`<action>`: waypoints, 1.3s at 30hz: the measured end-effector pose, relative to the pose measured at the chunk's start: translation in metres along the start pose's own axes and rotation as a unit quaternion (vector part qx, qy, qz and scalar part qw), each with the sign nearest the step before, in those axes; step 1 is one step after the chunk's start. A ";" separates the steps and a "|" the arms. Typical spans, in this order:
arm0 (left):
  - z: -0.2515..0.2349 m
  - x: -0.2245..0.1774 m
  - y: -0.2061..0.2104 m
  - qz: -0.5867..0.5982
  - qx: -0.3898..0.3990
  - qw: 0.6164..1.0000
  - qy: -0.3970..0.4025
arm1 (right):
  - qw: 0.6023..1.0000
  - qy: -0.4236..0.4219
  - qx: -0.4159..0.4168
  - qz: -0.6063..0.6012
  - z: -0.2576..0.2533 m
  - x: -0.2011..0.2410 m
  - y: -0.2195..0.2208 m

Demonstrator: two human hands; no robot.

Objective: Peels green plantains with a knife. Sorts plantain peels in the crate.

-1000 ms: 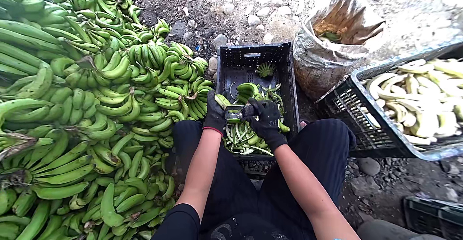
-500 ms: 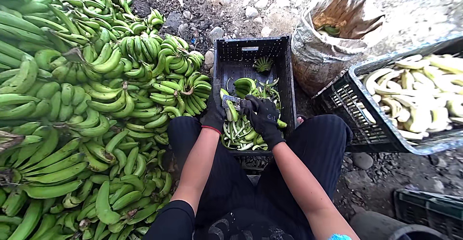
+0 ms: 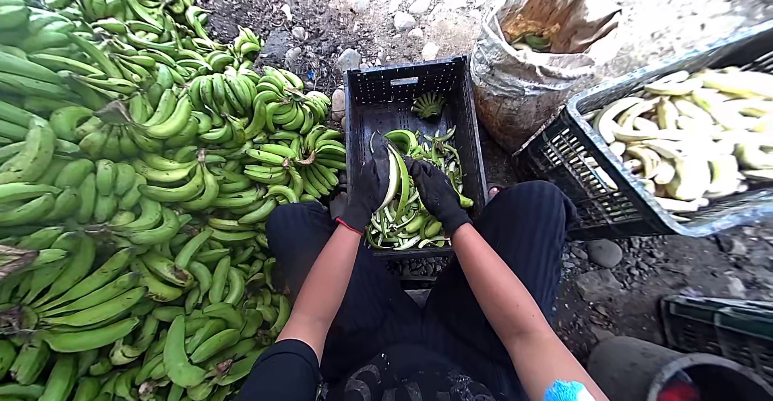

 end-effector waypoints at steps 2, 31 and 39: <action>0.006 -0.003 0.009 -0.007 0.023 0.999 0.042 | 1.000 -0.011 0.004 0.011 -0.005 -0.003 0.001; -0.003 0.040 -0.023 0.432 -0.096 0.885 -0.148 | 0.995 -0.058 0.036 0.073 0.019 0.014 0.032; 0.015 0.020 -0.004 0.169 -0.028 0.984 -0.036 | 0.994 -0.056 0.078 -0.059 0.006 0.001 0.031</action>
Point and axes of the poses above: each hand's wrist, its own z-axis away from the middle knuckle, its own y-axis out of the palm, x = y × z, the point moved 1 cm from there along -z, towards the middle knuckle, and after that the axes turned 7 degrees about -y, right-handed, at the moved point
